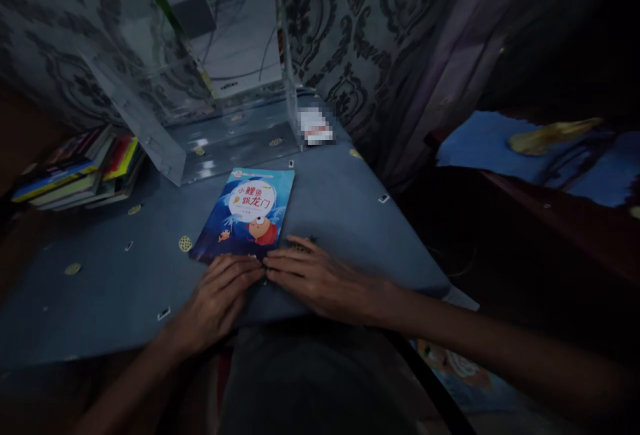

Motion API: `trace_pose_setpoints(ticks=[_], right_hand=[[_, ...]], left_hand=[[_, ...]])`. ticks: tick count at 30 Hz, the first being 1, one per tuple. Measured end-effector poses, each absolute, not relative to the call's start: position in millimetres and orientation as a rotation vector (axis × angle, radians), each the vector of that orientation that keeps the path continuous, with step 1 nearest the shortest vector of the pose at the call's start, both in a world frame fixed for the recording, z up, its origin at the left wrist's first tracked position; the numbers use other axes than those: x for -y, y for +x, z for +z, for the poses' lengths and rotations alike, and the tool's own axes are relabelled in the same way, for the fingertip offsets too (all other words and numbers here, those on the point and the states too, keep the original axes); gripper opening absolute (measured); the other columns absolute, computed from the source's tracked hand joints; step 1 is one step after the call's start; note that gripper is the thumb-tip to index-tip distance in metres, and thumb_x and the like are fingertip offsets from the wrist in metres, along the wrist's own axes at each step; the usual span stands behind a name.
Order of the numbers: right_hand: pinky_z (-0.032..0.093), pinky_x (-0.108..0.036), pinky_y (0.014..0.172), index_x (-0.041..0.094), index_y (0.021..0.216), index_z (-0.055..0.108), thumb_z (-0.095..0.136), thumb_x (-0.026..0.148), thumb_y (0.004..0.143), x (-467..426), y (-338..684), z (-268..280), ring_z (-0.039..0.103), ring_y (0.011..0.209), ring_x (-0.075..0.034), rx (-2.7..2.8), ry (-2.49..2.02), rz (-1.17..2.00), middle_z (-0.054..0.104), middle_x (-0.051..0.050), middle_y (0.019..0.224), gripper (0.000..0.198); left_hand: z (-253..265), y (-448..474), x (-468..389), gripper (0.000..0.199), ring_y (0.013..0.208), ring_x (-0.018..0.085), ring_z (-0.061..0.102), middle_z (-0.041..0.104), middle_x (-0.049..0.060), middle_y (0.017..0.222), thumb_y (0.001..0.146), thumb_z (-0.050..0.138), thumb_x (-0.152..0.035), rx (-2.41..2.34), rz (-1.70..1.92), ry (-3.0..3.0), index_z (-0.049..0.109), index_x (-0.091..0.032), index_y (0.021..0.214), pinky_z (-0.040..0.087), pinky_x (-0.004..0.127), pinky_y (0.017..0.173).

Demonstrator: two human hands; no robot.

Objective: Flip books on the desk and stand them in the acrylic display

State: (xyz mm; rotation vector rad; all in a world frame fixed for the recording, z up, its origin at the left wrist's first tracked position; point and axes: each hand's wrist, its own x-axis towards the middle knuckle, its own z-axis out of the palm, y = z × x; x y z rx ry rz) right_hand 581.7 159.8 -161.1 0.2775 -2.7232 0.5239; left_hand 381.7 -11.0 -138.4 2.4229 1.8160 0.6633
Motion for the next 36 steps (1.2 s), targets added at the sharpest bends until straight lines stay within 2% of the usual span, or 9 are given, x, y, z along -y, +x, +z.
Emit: trace_pose_setpoints(ticks=[7, 13, 19, 23, 26, 31, 36], right_hand=[[0.042, -0.054, 0.118, 0.005, 0.137, 0.06, 0.049, 0.002, 0.091, -152.4, 583.4, -166.9, 0.056, 0.138, -0.028, 2.742, 0.272, 0.466, 0.062, -0.021, 0.143, 0.047], [0.045, -0.055, 0.118, 0.006, 0.142, 0.057, 0.045, 0.002, 0.09, -138.4, 585.7, -174.3, 0.049, 0.144, -0.03, 2.774, 0.223, 0.377, 0.058, -0.021, 0.147, 0.054], [0.052, -0.057, 0.111, -0.002, 0.13, 0.064, 0.044, 0.003, 0.092, -129.8, 584.0, -171.6, 0.06, 0.133, -0.035, 2.657, 0.224, 0.234, 0.064, -0.024, 0.138, 0.043], [0.054, -0.055, 0.109, -0.003, 0.128, 0.064, 0.046, 0.004, 0.095, -125.9, 581.6, -172.8, 0.064, 0.128, -0.033, 2.597, 0.23, 0.177, 0.068, -0.023, 0.133, 0.038], [0.053, -0.054, 0.109, -0.001, 0.129, 0.064, 0.045, 0.008, 0.099, -123.1, 576.7, -174.3, 0.063, 0.129, -0.031, 2.577, 0.216, 0.204, 0.069, -0.021, 0.134, 0.037], [0.054, -0.052, 0.109, 0.003, 0.125, 0.067, 0.044, 0.018, 0.105, -118.8, 561.9, -169.4, 0.065, 0.127, -0.029, 2.578, 0.212, 0.291, 0.072, -0.018, 0.13, 0.034], [0.054, -0.051, 0.109, 0.004, 0.129, 0.066, 0.051, 0.025, 0.105, -115.4, 546.8, -166.6, 0.064, 0.127, -0.029, 2.631, 0.233, 0.317, 0.07, -0.019, 0.133, 0.035]], left_hand=[[-149.0, 393.1, 29.9, 0.059, 0.142, 0.024, 0.051, 0.065, 0.015, 0.14, 0.098, 0.047, -0.005, -1.876, 0.555, 2.561, 0.04, -0.015, 0.156, 0.045, 0.048, 0.118], [-156.1, 407.8, 36.6, 0.065, 0.152, 0.025, 0.038, 0.06, 0.018, 0.147, 0.1, 0.042, -0.005, -1.956, 0.559, 2.515, 0.025, -0.013, 0.162, 0.04, 0.054, 0.121], [-160.4, 403.9, 39.7, 0.066, 0.152, 0.025, 0.038, 0.057, 0.02, 0.149, 0.099, 0.043, -0.004, -1.962, 0.514, 2.519, 0.024, -0.012, 0.162, 0.043, 0.054, 0.12], [-165.5, 404.7, 43.0, 0.066, 0.151, 0.025, 0.039, 0.058, 0.019, 0.148, 0.098, 0.042, -0.003, -2.008, 0.587, 2.518, 0.025, -0.011, 0.162, 0.045, 0.049, 0.119], [-167.1, 402.3, 45.2, 0.065, 0.147, 0.024, 0.047, 0.062, 0.017, 0.145, 0.099, 0.046, -0.006, -2.085, 0.598, 2.509, 0.027, -0.012, 0.161, 0.046, 0.047, 0.119], [-164.1, 379.5, 51.2, 0.063, 0.136, 0.03, 0.058, 0.065, 0.018, 0.14, 0.102, 0.054, -0.018, -2.394, 0.512, 2.405, 0.031, -0.015, 0.16, 0.042, 0.059, 0.118], [-166.8, 357.2, 58.8, 0.056, 0.133, 0.034, 0.06, 0.063, 0.021, 0.142, 0.104, 0.052, -0.025, -2.631, 0.504, 2.268, 0.036, -0.015, 0.157, 0.05, 0.061, 0.109]])
